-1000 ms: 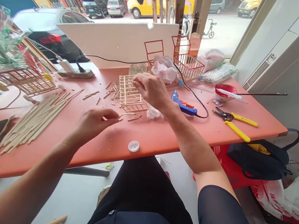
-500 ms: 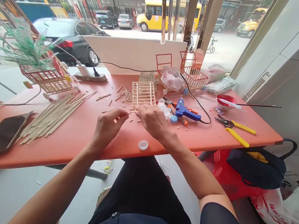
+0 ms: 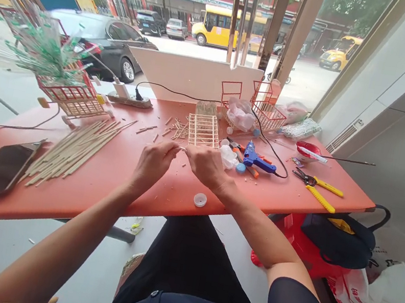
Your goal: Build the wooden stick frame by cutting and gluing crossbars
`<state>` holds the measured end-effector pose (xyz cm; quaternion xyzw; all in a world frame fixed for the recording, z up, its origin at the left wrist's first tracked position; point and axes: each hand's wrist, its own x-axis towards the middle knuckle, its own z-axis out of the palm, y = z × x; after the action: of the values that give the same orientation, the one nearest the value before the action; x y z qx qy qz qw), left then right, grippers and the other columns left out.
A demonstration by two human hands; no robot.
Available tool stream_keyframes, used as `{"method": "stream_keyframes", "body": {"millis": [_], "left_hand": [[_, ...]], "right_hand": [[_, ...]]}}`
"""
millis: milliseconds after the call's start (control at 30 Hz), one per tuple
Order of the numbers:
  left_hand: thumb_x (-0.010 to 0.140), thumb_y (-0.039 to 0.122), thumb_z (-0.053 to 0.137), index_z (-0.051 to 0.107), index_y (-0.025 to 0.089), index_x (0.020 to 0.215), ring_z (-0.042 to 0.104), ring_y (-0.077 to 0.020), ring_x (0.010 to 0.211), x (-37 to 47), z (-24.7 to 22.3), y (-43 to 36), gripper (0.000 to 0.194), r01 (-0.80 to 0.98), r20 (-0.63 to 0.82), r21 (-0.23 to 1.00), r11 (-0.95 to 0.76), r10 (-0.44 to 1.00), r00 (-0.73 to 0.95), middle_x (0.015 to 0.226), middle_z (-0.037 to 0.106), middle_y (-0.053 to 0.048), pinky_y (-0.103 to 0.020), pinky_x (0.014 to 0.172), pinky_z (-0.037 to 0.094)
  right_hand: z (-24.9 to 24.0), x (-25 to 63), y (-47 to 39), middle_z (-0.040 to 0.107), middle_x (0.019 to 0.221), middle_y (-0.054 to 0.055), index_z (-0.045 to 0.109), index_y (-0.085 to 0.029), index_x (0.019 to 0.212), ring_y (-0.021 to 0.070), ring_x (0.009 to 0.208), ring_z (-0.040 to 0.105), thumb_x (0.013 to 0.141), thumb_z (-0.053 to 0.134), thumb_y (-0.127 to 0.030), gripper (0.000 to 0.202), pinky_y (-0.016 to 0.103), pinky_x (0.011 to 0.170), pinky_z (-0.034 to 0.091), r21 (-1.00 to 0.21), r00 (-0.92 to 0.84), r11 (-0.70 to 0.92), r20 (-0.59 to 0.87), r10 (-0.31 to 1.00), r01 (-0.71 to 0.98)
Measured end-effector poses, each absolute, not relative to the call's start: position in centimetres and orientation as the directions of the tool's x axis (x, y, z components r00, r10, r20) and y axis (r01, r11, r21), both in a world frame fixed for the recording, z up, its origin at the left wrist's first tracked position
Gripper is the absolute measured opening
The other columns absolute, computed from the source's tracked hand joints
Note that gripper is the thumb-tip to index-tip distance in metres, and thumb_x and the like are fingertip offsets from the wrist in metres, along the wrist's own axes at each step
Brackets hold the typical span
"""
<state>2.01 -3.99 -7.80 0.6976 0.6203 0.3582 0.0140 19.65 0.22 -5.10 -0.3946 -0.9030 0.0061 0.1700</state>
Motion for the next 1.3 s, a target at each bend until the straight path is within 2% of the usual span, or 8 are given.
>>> {"method": "stream_keyframes", "body": {"millis": [200, 300, 367, 500, 667, 900, 1000, 1300], "left_hand": [[0.104, 0.026, 0.055, 0.067, 0.021, 0.086, 0.067, -0.0247, 0.079, 2.0, -8.6, -4.5, 0.022, 0.850, 0.467, 0.490, -0.195, 0.881, -0.067, 0.083, 0.074, -0.008, -0.033, 0.078, 0.046], [0.102, 0.025, 0.055, 0.064, 0.022, 0.081, 0.066, -0.0244, 0.075, 1.3, -8.4, -4.7, 0.023, 0.843, 0.471, 0.510, -0.168, 0.875, -0.111, 0.077, 0.071, -0.006, -0.033, 0.076, 0.046], [0.100, 0.025, 0.055, 0.061, 0.023, 0.076, 0.065, -0.0241, 0.074, 1.0, -8.3, -4.8, 0.025, 0.839, 0.487, 0.521, -0.154, 0.862, -0.144, 0.075, 0.070, -0.006, -0.033, 0.076, 0.046], [0.097, 0.027, 0.058, 0.059, 0.024, 0.072, 0.066, -0.0235, 0.072, 1.0, -8.3, -4.8, 0.025, 0.831, 0.502, 0.539, -0.137, 0.845, -0.186, 0.072, 0.069, -0.005, -0.032, 0.076, 0.046], [0.097, 0.027, 0.060, 0.064, 0.023, 0.077, 0.070, -0.0234, 0.074, 1.0, -8.4, -4.7, 0.020, 0.822, 0.476, 0.552, -0.141, 0.862, -0.172, 0.075, 0.073, -0.004, -0.032, 0.077, 0.048], [0.101, 0.028, 0.055, 0.067, 0.023, 0.084, 0.070, -0.0226, 0.076, 1.1, -8.6, -4.6, 0.021, 0.819, 0.507, 0.520, -0.242, 0.859, -0.069, 0.079, 0.075, -0.005, -0.031, 0.078, 0.050], [0.103, 0.029, 0.054, 0.068, 0.023, 0.088, 0.070, -0.0236, 0.078, 1.1, -8.8, -4.5, 0.021, 0.836, 0.501, 0.490, -0.249, 0.865, -0.036, 0.083, 0.077, -0.006, -0.032, 0.079, 0.050], [0.106, 0.030, 0.051, 0.071, 0.021, 0.090, 0.071, -0.0262, 0.084, 1.4, -9.1, -4.5, 0.026, 0.866, 0.485, 0.433, -0.251, 0.874, 0.011, 0.094, 0.080, -0.011, -0.034, 0.079, 0.049]], "right_hand": [[-4.9, 22.9, -1.4, 0.080, 0.118, 0.013, 0.077, -0.016, 0.120, 0.0264, 0.112, 0.072, 0.112, 0.058, -0.044, 0.034, 0.033, 0.094, 0.049, -0.272, -0.636, 0.752, 0.407, 0.655, 0.600], [-5.1, 26.1, -4.1, 0.072, 0.139, 0.017, 0.067, -0.017, 0.144, 0.0313, 0.130, 0.067, 0.102, 0.072, -0.058, 0.059, 0.044, 0.112, 0.052, -0.267, -0.707, 0.843, 0.460, 0.537, 0.467], [-6.2, 27.6, -5.9, 0.071, 0.142, 0.017, 0.064, -0.018, 0.149, 0.0311, 0.132, 0.066, 0.102, 0.074, -0.048, 0.056, 0.045, 0.113, 0.054, -0.245, -0.750, 0.868, 0.437, 0.497, 0.432], [-8.6, 28.8, -6.8, 0.078, 0.115, 0.012, 0.076, -0.019, 0.128, 0.0227, 0.104, 0.074, 0.113, 0.052, -0.028, 0.029, 0.035, 0.092, 0.062, -0.231, -0.778, 0.871, 0.390, 0.492, 0.434], [-5.8, 31.0, -1.7, 0.077, 0.128, 0.012, 0.075, -0.025, 0.135, 0.0270, 0.124, 0.072, 0.110, 0.059, -0.035, 0.031, 0.044, 0.112, 0.057, -0.266, -0.542, 0.796, 0.614, 0.574, 0.543], [-3.1, 28.0, 3.2, 0.070, 0.149, 0.017, 0.072, -0.019, 0.142, 0.0319, 0.142, 0.062, 0.111, 0.056, -0.044, 0.043, 0.050, 0.123, 0.047, -0.223, -0.510, 0.787, 0.656, 0.557, 0.575], [-4.4, 23.9, 1.6, 0.077, 0.133, 0.016, 0.074, -0.016, 0.134, 0.0276, 0.128, 0.069, 0.114, 0.049, -0.041, 0.040, 0.041, 0.114, 0.051, -0.258, -0.612, 0.836, 0.583, 0.535, 0.484], [-6.2, 19.4, -0.5, 0.082, 0.118, 0.012, 0.075, -0.017, 0.126, 0.0238, 0.109, 0.073, 0.116, 0.043, -0.024, 0.033, 0.031, 0.093, 0.047, -0.194, -0.663, 0.713, 0.268, 0.699, 0.674]]}}
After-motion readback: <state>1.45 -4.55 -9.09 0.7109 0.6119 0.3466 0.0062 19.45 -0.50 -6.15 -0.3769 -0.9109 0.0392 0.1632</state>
